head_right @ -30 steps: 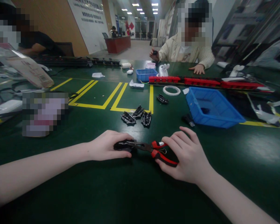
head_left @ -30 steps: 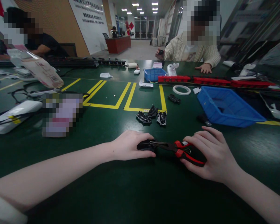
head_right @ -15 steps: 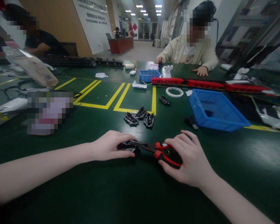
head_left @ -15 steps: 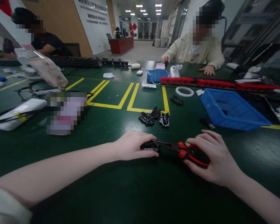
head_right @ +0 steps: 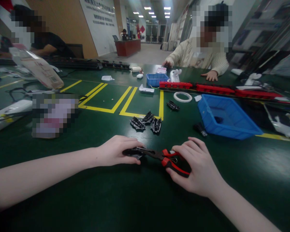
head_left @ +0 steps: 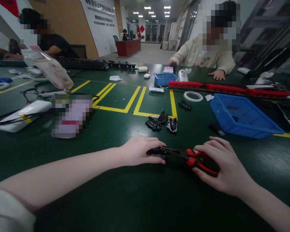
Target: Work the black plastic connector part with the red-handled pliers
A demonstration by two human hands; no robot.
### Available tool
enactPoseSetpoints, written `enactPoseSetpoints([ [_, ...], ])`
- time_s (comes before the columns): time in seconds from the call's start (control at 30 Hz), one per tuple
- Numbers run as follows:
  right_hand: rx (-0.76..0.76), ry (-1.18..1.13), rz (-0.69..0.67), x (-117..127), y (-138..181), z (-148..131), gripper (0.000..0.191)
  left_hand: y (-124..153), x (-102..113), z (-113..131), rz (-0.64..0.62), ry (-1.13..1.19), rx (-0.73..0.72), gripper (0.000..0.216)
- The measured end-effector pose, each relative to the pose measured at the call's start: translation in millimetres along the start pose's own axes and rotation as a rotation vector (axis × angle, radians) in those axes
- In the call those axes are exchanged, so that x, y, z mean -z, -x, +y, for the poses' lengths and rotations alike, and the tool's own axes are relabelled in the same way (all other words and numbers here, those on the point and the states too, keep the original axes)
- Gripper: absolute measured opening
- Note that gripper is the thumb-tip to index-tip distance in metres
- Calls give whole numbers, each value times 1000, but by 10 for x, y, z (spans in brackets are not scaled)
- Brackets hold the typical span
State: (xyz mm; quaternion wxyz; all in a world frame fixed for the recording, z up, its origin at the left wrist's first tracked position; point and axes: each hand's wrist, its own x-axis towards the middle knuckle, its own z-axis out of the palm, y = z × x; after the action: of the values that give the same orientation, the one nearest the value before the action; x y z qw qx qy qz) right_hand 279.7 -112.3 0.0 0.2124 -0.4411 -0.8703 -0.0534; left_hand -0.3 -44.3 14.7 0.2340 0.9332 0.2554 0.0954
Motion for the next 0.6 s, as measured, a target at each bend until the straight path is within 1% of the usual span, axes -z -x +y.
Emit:
enactPoseSetpoints([
  [0.23, 54, 35, 35, 0, -11, -5, 37, 3, -15, 8, 1, -7, -47, 41],
  [0.33, 73, 70, 35, 11, -17, -16, 36, 6, -21, 6, 4, -28, -38, 42],
  [0.47, 63, 119, 35, 19, -27, -47, 36, 0, -35, 5, 28, -49, 30, 42],
  [0.6, 4, 151, 53, 0, -41, -105, 34, 1, -41, 4, 115, 4, 138, 39],
])
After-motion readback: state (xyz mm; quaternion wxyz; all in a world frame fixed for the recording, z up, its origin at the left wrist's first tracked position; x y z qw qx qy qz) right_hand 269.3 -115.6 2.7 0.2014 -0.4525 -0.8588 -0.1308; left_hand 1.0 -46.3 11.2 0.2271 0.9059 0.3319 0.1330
